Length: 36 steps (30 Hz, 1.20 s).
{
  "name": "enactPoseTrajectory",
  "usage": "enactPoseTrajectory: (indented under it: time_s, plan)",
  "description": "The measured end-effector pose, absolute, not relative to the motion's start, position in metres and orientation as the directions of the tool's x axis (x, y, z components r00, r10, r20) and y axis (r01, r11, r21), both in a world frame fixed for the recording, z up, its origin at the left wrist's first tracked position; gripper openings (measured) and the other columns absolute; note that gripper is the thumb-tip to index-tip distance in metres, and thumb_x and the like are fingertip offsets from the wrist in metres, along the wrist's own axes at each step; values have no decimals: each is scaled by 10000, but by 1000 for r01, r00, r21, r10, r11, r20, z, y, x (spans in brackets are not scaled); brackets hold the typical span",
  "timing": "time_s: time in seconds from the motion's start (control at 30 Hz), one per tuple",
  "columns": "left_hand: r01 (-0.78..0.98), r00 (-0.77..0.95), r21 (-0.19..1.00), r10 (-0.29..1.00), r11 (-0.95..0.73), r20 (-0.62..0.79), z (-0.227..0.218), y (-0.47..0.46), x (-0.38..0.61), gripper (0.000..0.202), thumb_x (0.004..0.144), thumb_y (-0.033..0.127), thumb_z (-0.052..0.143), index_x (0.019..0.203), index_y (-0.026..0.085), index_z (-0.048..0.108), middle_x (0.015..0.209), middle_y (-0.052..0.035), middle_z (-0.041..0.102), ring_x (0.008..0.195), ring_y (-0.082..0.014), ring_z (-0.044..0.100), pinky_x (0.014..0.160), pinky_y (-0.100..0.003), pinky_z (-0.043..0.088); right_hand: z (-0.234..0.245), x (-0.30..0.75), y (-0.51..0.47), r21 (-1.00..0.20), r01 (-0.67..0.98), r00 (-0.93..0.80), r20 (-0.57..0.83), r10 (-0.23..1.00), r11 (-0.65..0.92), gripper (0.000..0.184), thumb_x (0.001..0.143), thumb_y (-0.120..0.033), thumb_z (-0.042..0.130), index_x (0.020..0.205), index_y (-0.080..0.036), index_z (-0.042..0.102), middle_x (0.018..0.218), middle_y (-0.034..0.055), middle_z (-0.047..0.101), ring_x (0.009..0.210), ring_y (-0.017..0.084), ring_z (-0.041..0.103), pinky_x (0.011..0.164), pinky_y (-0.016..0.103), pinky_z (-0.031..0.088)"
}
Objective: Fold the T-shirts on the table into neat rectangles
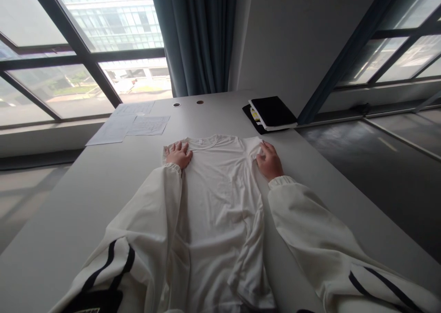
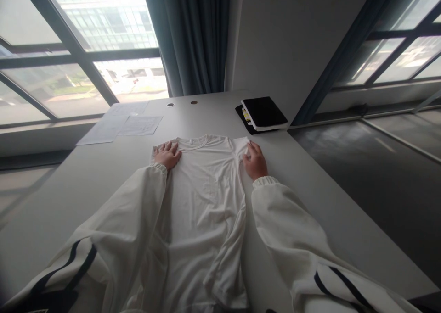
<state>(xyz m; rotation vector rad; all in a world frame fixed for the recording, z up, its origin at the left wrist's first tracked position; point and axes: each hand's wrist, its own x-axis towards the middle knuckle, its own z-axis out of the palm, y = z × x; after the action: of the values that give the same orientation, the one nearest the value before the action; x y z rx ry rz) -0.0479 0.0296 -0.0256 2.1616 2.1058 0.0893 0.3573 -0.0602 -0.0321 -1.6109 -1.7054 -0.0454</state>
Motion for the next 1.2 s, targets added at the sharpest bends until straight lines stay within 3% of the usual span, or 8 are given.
enactPoseTrajectory:
  time_s: [0.1, 0.2, 0.33, 0.47, 0.6, 0.73, 0.9, 1.2]
  plan:
    - [992, 33, 124, 999, -28, -36, -25, 29, -49, 764, 994, 699, 247, 1682, 371, 294, 1789, 0, 179, 1642, -348, 142, 1309, -602, 111, -12, 333, -72, -369, 858, -129, 517, 846, 356, 669, 950, -227, 478, 1616, -173, 458, 1657, 140, 441, 1527, 301, 412, 1256, 505, 374]
    - [993, 36, 117, 999, -31, -40, -25, 29, -49, 757, 1000, 689, 255, 1682, 364, 301, 1789, -11, 178, 1640, -346, 155, 1306, -601, 126, -4, 308, -84, -277, 803, -425, 355, 833, 528, 632, 971, -253, 519, 1603, -256, 494, 1690, 96, 410, 1520, 313, 425, 1266, 548, 330]
    - [991, 34, 127, 999, -30, -26, -26, 28, -50, 740, 1000, 682, 272, 1674, 380, 314, 1785, 1, 198, 1640, -334, 161, 1308, -591, 121, -15, 294, -86, -276, 778, -548, 140, 825, 564, 605, 993, -353, 575, 1592, -297, 504, 1659, 109, 464, 1498, 314, 460, 1260, 573, 304]
    - [992, 32, 124, 999, -28, -25, -26, 28, -50, 742, 1000, 685, 270, 1673, 377, 319, 1783, 9, 207, 1640, -325, 160, 1313, -572, 128, -27, 299, -81, -268, 853, -439, 98, 893, 448, 608, 1031, -411, 525, 1618, -267, 454, 1674, 126, 439, 1530, 330, 413, 1245, 609, 297]
    - [992, 28, 126, 999, -24, -29, -25, 27, -49, 738, 1003, 681, 270, 1673, 375, 321, 1782, 9, 210, 1639, -324, 161, 1314, -577, 134, -30, 307, -75, -224, 913, -318, 129, 939, 340, 517, 1031, -384, 518, 1516, -217, 580, 1642, 142, 481, 1487, 355, 449, 1216, 596, 338]
    - [992, 23, 123, 1000, -21, -21, -24, 27, -48, 734, 1004, 673, 275, 1670, 368, 332, 1782, 4, 209, 1636, -326, 174, 1314, -576, 143, -28, 314, -68, -253, 907, -271, 259, 927, 336, 392, 963, -274, 582, 1311, -172, 732, 1390, 160, 670, 1234, 311, 617, 1109, 436, 464]
    - [992, 20, 124, 999, -16, -31, -22, 26, -48, 739, 1002, 673, 272, 1671, 363, 329, 1781, 11, 212, 1638, -316, 174, 1322, -557, 134, -29, 323, -60, -305, 910, -176, 331, 927, 282, 235, 908, -215, 608, 1063, -180, 781, 1061, 124, 748, 1007, 289, 648, 983, 396, 499]
    - [991, 24, 129, 1000, -22, -15, -22, 26, -48, 736, 1006, 669, 275, 1664, 349, 349, 1778, 0, 224, 1636, -304, 179, 1325, -541, 142, -30, 334, -61, -319, 944, 50, 383, 922, 81, 131, 812, -189, 610, 859, -222, 728, 904, 103, 752, 908, 295, 640, 857, 396, 475]
